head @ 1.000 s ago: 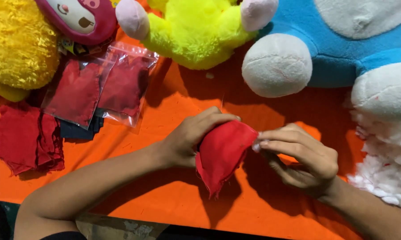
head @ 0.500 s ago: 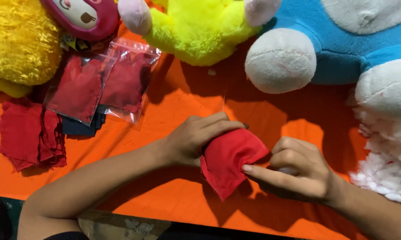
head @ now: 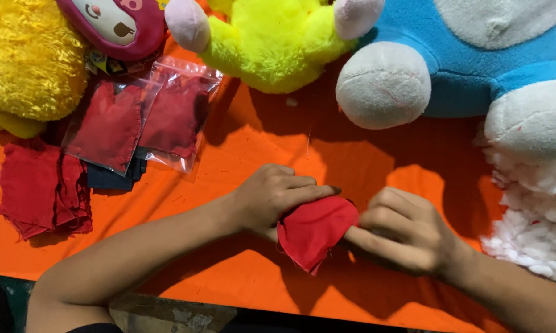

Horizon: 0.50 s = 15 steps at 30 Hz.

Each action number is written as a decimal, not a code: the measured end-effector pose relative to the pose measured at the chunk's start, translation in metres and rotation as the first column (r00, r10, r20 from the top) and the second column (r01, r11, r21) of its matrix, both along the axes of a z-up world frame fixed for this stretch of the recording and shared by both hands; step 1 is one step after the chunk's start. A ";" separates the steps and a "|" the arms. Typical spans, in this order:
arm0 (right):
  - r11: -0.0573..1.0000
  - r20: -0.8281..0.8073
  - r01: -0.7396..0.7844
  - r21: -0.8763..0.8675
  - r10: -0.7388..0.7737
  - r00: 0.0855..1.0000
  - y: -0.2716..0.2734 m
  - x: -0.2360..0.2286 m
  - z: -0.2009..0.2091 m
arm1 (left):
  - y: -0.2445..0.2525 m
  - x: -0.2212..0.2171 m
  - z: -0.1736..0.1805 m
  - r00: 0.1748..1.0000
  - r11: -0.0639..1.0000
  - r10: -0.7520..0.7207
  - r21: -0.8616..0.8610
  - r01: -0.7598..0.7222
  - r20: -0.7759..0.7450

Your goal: Stuffing a small red fabric component with white polyester fiberfill by hand.

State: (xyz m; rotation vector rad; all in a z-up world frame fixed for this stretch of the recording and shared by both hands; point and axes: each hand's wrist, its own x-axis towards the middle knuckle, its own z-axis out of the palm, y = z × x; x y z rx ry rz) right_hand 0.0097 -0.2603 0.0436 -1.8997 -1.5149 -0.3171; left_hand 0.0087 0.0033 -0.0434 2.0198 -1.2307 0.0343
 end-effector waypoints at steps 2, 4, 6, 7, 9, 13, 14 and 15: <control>1.000 -0.017 0.017 0.007 -0.016 1.000 0.004 0.000 0.003 | -0.002 -0.002 0.003 1.000 0.999 -0.001 0.040 0.000 0.020; 0.999 -0.037 0.038 0.012 -0.037 0.999 0.002 0.001 0.002 | -0.004 0.000 0.005 0.999 0.997 -0.007 0.078 0.005 0.037; 0.997 -0.034 -0.013 0.078 0.016 0.999 -0.004 0.003 -0.004 | -0.003 0.001 0.005 1.000 1.000 -0.008 0.028 0.007 0.025; 0.997 -0.042 -0.011 0.077 0.015 0.999 -0.007 0.001 -0.004 | -0.003 0.001 0.009 1.000 1.000 -0.009 0.028 0.009 0.017; 0.994 -0.023 -0.069 0.083 0.072 0.997 -0.011 0.001 -0.001 | -0.003 0.005 0.018 0.990 0.998 -0.034 -0.055 0.027 -0.135; 0.992 -0.022 -0.046 0.119 0.049 0.999 -0.005 0.001 -0.002 | -0.003 0.007 0.019 0.981 0.997 -0.060 -0.062 0.049 -0.187; 0.992 -0.011 -0.002 0.129 0.004 1.000 -0.004 0.002 -0.001 | -0.003 0.007 0.021 0.983 0.997 -0.049 -0.065 0.038 -0.178; 0.989 -0.001 0.042 0.140 -0.042 0.999 -0.002 0.003 0.000 | -0.003 0.008 0.022 0.985 0.997 -0.039 -0.068 0.028 -0.170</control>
